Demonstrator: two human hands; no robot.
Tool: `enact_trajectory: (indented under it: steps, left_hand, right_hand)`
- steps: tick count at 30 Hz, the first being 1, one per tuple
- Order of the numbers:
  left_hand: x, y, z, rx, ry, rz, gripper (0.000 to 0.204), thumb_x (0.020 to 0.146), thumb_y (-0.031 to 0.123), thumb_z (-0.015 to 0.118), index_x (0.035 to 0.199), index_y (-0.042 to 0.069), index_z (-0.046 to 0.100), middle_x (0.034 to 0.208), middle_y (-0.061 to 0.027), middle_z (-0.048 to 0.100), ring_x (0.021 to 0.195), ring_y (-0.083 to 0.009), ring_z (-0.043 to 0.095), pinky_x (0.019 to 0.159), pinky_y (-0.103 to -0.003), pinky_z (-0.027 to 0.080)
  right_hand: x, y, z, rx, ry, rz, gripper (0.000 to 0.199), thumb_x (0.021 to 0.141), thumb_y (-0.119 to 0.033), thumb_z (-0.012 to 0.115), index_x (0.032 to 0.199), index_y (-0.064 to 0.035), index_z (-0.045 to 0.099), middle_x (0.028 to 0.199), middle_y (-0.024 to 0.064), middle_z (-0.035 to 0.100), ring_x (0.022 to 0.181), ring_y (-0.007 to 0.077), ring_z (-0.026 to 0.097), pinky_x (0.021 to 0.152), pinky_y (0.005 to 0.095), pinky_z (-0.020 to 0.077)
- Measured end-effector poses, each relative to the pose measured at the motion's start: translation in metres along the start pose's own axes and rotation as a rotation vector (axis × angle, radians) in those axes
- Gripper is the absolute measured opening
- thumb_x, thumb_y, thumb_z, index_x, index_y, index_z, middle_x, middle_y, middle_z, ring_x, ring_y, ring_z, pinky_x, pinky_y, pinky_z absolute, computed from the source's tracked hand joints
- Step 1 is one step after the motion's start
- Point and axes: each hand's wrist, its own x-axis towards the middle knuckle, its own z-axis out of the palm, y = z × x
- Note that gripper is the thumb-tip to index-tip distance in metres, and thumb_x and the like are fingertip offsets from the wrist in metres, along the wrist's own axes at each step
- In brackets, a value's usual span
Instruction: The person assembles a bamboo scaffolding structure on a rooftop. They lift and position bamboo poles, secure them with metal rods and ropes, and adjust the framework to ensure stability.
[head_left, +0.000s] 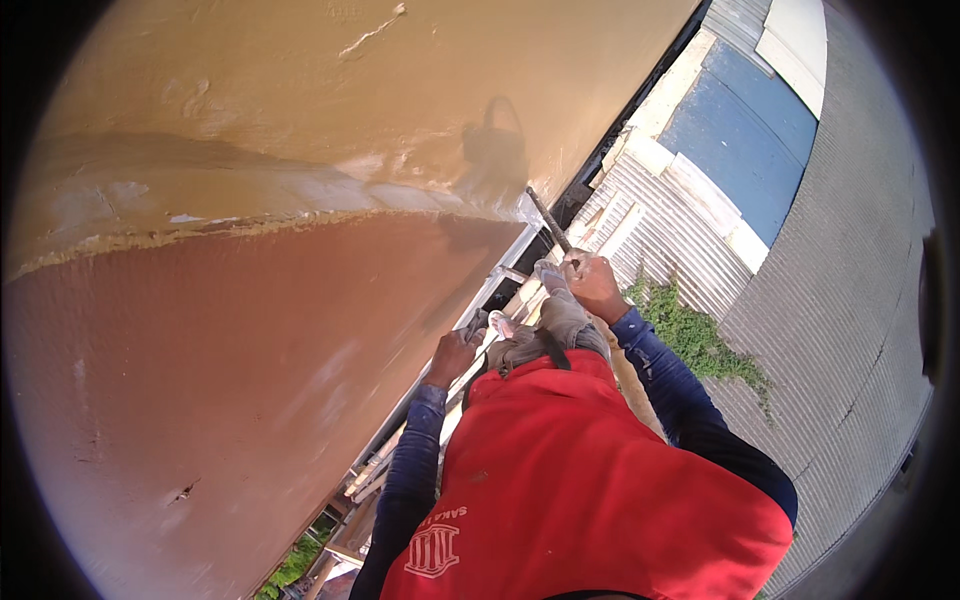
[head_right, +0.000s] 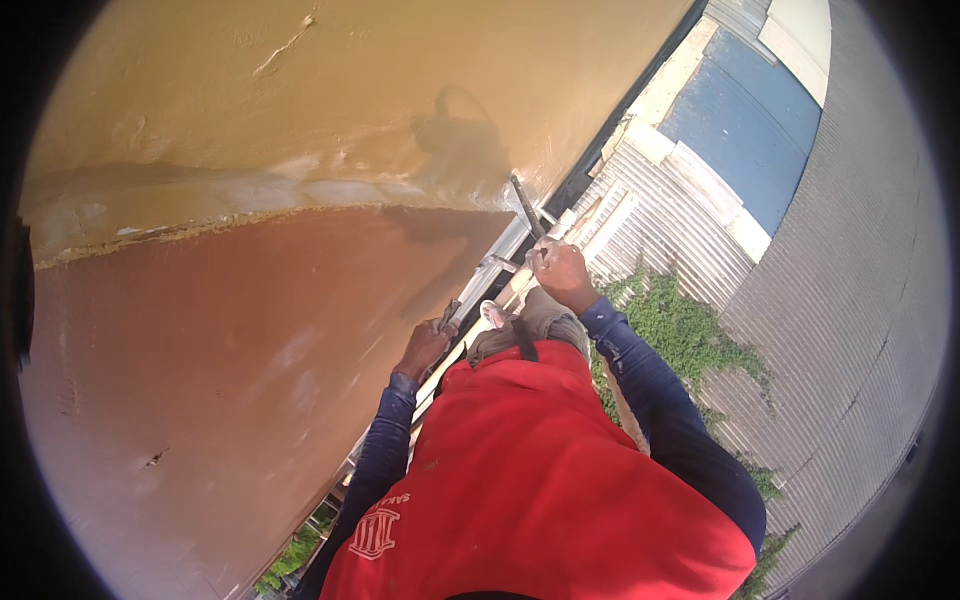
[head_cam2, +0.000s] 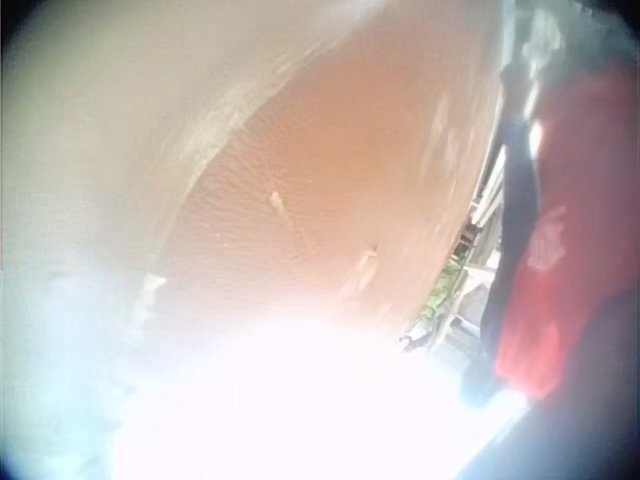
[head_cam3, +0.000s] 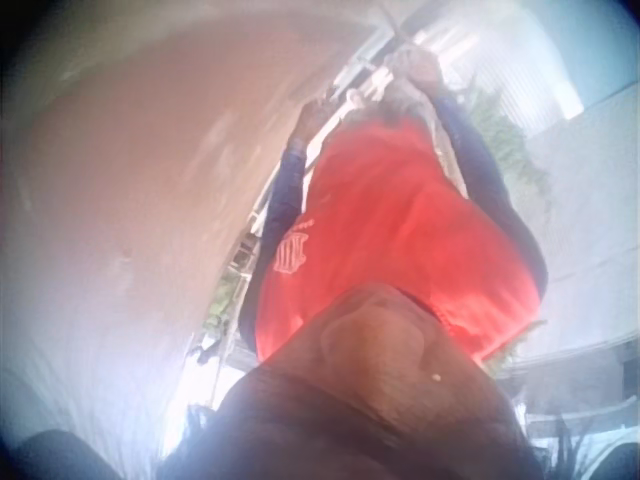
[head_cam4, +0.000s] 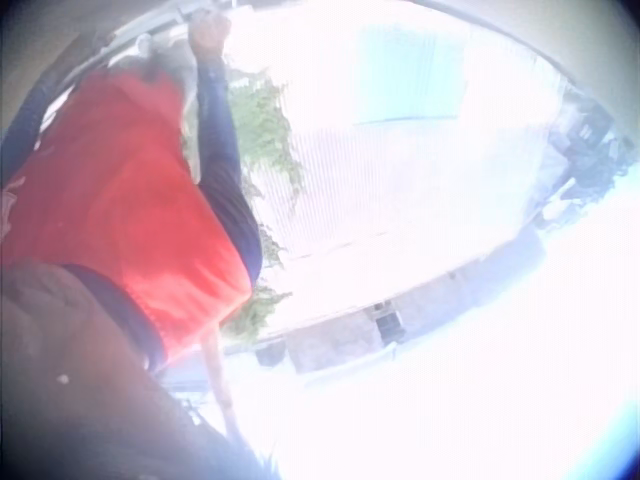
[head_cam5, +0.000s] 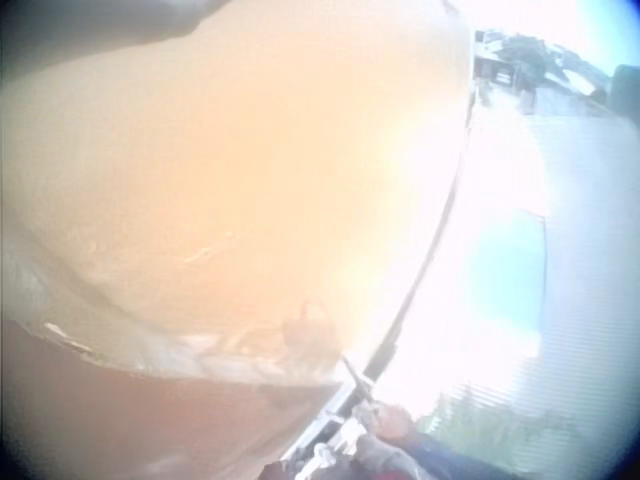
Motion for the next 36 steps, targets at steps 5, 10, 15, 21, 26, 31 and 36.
enact_trajectory:
  steps: [5, 10, 15, 21, 26, 31, 36]
  left_hand:
    - [0.071, 0.087, 0.007, -0.062, 0.008, 0.195, 0.052, 0.101, 0.045, 0.054, 0.103, -0.005, 0.069, 0.073, -0.0151, 0.073, 0.093, -0.0278, 0.07, 0.093, -0.039, 0.048]
    - [0.117, 0.172, 0.022, -0.35, -0.009, 0.114, 0.073, 0.097, 0.056, 0.059, 0.133, -0.007, 0.058, 0.116, -0.0209, 0.071, 0.114, -0.0324, 0.064, 0.102, -0.04, 0.044]
    - [0.197, 0.126, 0.071, -0.618, -0.189, -0.032, 0.045, 0.09, 0.041, 0.072, 0.107, 0.0, 0.076, 0.106, -0.0114, 0.074, 0.087, -0.0141, 0.064, 0.076, -0.031, 0.05]
    - [0.198, 0.12, 0.107, -0.315, 0.038, 0.01, 0.033, 0.086, 0.029, 0.072, 0.069, 0.001, 0.068, 0.063, -0.0056, 0.063, 0.054, -0.0161, 0.054, 0.053, -0.039, 0.042]
    - [0.152, 0.16, 0.089, -0.459, 0.035, -0.12, 0.04, 0.081, 0.031, 0.069, 0.067, -0.007, 0.066, 0.066, -0.0174, 0.068, 0.06, -0.0266, 0.063, 0.06, -0.043, 0.048]
    - [0.192, 0.122, 0.081, -0.409, -0.008, -0.13, 0.028, 0.083, 0.022, 0.069, 0.067, -0.001, 0.067, 0.063, -0.0124, 0.065, 0.063, -0.0238, 0.065, 0.063, -0.04, 0.05]
    - [0.174, 0.136, 0.091, -0.475, 0.067, -0.081, 0.027, 0.083, 0.022, 0.071, 0.072, -0.003, 0.069, 0.065, -0.0124, 0.066, 0.061, -0.0229, 0.064, 0.061, -0.039, 0.05]
  right_hand:
    - [-0.03, -0.001, 0.019, 0.109, 0.107, 0.03, 0.012, 0.09, -0.015, 0.061, 0.092, -0.0046, 0.065, 0.078, 0.0169, 0.066, 0.07, 0.0372, 0.065, 0.064, 0.0467, 0.052]
    - [-0.044, -0.028, 0.005, 0.019, -0.052, 0.106, 0.012, 0.086, -0.013, 0.062, 0.094, -0.0042, 0.065, 0.089, 0.0128, 0.067, 0.08, 0.0328, 0.067, 0.069, 0.0446, 0.0542]
    - [-0.057, -0.038, 0.033, 0.133, -0.055, 0.244, 0.018, 0.088, -0.016, 0.061, 0.101, -0.0026, 0.063, 0.09, 0.0179, 0.065, 0.091, 0.0361, 0.066, 0.075, 0.0479, 0.0546]
    - [-0.071, -0.037, 0.049, 0.305, -0.031, 0.582, 0.03, 0.086, -0.021, 0.062, 0.112, -0.0056, 0.064, 0.098, 0.0245, 0.069, 0.083, 0.0414, 0.069, 0.074, 0.0531, 0.0554]
    - [-0.072, -0.053, 0.042, 0.198, 0.03, 0.685, 0.034, 0.084, -0.024, 0.063, 0.104, 0.0026, 0.065, 0.075, 0.0233, 0.067, 0.071, 0.0423, 0.068, 0.066, 0.0516, 0.0563]
    - [-0.056, -0.068, 0.053, 0.195, 0.06, 0.617, 0.033, 0.082, -0.025, 0.064, 0.097, 0.004, 0.067, 0.069, 0.0222, 0.066, 0.066, 0.0423, 0.067, 0.062, 0.0505, 0.0564]
    - [-0.066, -0.068, 0.048, 0.222, 0.058, 0.694, 0.028, 0.082, -0.025, 0.064, 0.088, 0.0029, 0.068, 0.069, 0.0228, 0.066, 0.067, 0.0398, 0.068, 0.062, 0.0504, 0.0562]
